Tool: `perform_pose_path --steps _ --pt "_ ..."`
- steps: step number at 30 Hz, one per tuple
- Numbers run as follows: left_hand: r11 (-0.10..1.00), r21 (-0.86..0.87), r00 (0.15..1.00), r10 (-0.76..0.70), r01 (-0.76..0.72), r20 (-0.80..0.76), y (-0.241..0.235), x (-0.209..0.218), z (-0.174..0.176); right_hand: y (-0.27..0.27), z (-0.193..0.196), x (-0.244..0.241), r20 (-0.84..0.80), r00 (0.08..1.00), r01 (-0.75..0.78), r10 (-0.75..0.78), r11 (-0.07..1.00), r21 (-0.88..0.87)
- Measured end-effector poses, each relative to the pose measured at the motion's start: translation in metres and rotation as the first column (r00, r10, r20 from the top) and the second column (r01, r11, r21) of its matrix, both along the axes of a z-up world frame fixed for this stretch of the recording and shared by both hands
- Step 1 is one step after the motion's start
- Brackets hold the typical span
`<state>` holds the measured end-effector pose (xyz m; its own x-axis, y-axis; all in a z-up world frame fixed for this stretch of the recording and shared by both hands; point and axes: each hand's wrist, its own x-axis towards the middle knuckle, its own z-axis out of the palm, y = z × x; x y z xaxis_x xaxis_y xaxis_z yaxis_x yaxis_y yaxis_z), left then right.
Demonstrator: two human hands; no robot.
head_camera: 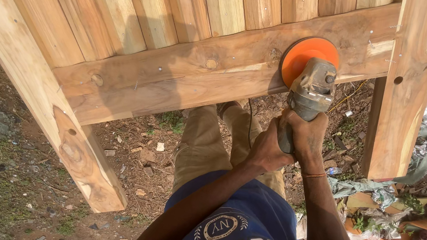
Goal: The person uses an angle grinder with a sanding disc to smooth the surface of a wooden bench. They move the tool across the slats and frame, changing the sanding disc midway, and continue sanding different sections of the bench.
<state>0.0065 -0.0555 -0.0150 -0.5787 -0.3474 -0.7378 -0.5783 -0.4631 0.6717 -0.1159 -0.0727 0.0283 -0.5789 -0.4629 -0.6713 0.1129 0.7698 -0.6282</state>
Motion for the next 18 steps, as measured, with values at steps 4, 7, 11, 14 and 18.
perform_pose_path --steps 4,7,11,14,18 --pt "0.998 0.034 0.998 0.054 -0.053 -0.031 0.002 -0.007 0.011 0.009 0.002 -0.007 -0.037 0.999 0.015 -0.015 1.000 0.002" --pt "0.989 0.009 0.988 0.151 -0.151 -0.036 -0.008 -0.010 0.004 -0.002 -0.013 -0.010 -0.012 0.990 -0.135 0.137 0.983 0.124" --pt "0.989 0.017 0.989 0.146 -0.146 -0.012 -0.002 -0.002 0.002 0.000 -0.015 -0.003 -0.025 0.992 -0.122 0.124 0.989 0.082" --pt "0.991 0.003 0.991 0.130 -0.130 -0.038 -0.006 0.001 0.001 -0.003 -0.011 0.000 0.010 0.999 -0.037 0.037 0.998 0.051" --pt "0.986 -0.022 0.985 0.167 -0.168 -0.044 -0.005 0.000 -0.004 -0.004 -0.015 0.000 -0.035 0.991 -0.129 0.133 0.988 0.088"
